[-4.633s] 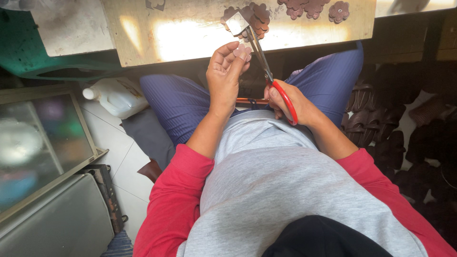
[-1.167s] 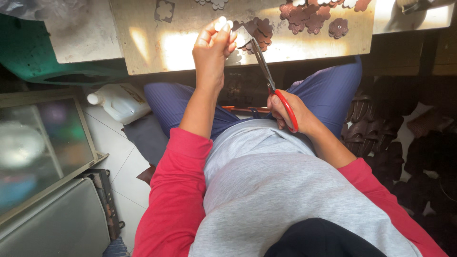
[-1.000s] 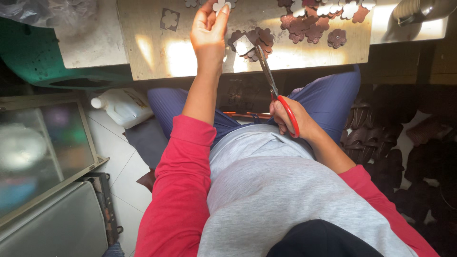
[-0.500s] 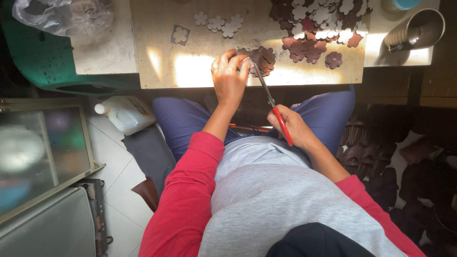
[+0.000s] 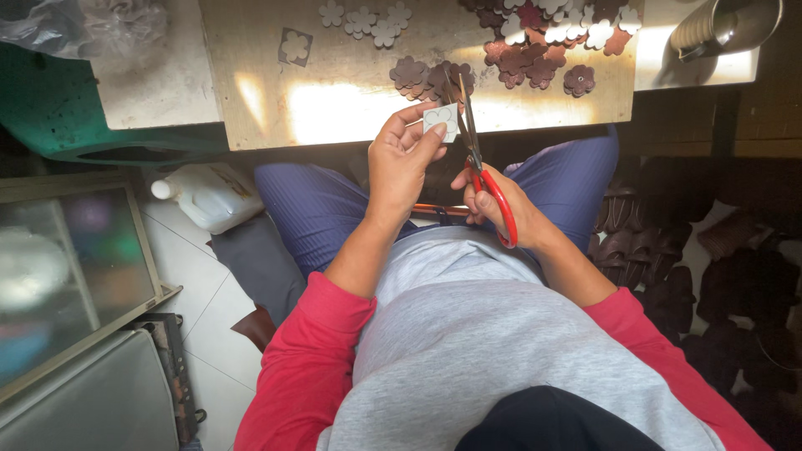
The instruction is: The person cuts flower-shaped pieces from white material using red-handled scissors, then applies a substance from a small container to the cut pieces and places them on a wooden board.
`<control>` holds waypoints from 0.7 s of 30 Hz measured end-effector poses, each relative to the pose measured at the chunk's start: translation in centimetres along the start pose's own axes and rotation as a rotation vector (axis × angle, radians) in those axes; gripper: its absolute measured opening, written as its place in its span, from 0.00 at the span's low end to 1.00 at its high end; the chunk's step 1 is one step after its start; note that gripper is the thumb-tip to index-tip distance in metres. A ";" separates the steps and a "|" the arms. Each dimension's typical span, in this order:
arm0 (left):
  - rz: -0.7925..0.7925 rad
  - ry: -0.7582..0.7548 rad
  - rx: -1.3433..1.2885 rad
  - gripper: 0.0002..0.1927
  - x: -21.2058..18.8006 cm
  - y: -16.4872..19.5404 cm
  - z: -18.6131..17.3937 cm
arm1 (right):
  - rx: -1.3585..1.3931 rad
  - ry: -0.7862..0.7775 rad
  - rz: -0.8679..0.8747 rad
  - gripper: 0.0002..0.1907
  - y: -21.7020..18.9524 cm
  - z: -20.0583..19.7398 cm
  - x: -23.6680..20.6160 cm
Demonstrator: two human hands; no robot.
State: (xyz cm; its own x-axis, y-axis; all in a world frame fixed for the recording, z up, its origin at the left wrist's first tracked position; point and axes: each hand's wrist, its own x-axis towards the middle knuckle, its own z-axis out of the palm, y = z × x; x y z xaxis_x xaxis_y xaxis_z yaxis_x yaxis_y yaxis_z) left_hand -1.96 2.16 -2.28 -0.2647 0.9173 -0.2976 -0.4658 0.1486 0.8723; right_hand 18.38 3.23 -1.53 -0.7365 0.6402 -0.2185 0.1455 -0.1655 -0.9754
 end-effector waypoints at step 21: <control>0.081 0.069 -0.075 0.15 -2.4 -0.6 2.3 | -0.073 0.067 0.093 0.45 -2.5 1.5 -0.5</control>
State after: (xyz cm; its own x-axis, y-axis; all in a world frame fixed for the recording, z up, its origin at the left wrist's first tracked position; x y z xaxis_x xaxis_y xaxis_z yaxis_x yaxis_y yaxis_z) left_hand 0.91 0.74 -1.21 -0.3602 0.8972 -0.2557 -0.5014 0.0450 0.8641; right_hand 17.43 2.19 1.03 -0.6719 0.6738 -0.3075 0.2612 -0.1730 -0.9497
